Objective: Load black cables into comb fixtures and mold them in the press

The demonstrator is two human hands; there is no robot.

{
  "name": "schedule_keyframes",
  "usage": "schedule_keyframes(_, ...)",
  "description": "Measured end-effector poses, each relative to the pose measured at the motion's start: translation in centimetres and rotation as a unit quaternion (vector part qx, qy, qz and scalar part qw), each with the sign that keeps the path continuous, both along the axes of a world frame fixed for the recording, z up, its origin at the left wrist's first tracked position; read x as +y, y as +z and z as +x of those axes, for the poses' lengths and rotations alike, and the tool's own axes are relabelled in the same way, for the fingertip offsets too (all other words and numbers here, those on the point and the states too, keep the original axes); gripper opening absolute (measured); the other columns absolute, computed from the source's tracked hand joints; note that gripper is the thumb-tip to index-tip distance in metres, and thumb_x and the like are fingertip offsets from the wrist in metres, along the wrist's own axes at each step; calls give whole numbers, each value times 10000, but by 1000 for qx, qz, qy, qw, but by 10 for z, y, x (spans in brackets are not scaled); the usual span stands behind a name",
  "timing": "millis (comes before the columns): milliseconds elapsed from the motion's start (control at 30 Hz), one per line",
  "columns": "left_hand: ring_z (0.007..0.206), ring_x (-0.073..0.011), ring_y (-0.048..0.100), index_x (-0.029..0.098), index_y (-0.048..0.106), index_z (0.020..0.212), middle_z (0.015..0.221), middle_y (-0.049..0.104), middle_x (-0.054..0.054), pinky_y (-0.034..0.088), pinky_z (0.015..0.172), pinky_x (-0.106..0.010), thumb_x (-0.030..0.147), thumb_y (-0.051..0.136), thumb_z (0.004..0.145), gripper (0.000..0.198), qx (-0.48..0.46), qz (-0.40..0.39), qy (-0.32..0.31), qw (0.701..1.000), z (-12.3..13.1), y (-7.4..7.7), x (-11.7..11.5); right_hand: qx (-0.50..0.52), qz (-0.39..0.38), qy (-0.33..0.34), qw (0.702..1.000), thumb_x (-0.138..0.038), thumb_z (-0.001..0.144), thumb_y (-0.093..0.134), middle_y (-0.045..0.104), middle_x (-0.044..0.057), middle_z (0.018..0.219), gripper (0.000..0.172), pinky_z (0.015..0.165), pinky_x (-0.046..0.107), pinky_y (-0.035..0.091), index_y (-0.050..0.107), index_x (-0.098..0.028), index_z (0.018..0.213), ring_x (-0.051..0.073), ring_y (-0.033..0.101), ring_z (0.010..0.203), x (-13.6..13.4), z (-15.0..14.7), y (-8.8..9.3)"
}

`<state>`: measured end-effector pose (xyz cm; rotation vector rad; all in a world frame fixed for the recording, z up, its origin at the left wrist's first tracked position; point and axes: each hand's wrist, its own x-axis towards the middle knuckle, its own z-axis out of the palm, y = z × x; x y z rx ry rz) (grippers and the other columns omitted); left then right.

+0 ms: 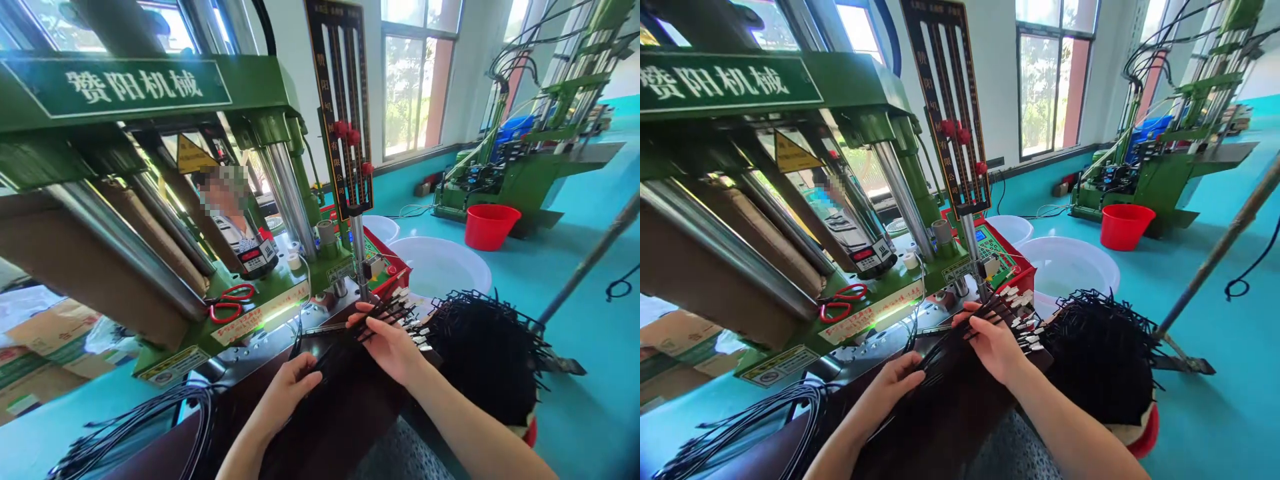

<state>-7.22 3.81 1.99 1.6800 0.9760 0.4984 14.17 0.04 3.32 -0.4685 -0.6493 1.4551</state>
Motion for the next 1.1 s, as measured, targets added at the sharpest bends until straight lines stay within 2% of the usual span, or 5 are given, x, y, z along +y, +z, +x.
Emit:
schedule_keyframes(367,661,-121,425,137,571,764,679,511,17,308,618,-239,255,574,695,137,-7,39,-76,996,50,31,8,-187,40,-58,980,-244,671,693,666,38,898,284,812,356,424,637,-205,947,192,584,867,-4,4,11)
schedule_keyframes(533,635,-113,414,135,565,755,667,513,20,293,590,-232,247,644,611,198,-99,-49,-31,993,49,31,12,-216,11,-69,974,-280,654,712,621,0,656,233,511,265,441,605,-150,817,126,553,527,1,0,1)
schedule_keyframes(933,423,-52,259,178,429,653,464,311,93,206,430,-200,390,587,706,270,-102,24,106,989,42,28,15,-128,-88,-21,988,-188,660,579,558,-58,583,146,392,202,439,512,-169,788,78,500,386,-17,-22,-26)
schedule_keyframes(1033,415,-53,271,177,425,651,456,336,85,216,428,-199,446,527,747,304,-107,26,99,989,37,35,14,-258,-98,110,955,-421,775,517,572,-8,512,294,324,172,383,565,-143,693,80,488,321,-23,6,-28)
schedule_keyframes(1100,426,-54,289,170,439,645,473,358,75,228,434,-196,484,496,759,339,-95,29,99,990,37,37,13,-374,-67,310,871,-543,798,440,557,42,432,512,265,160,308,594,-113,567,78,446,260,-23,24,-22)
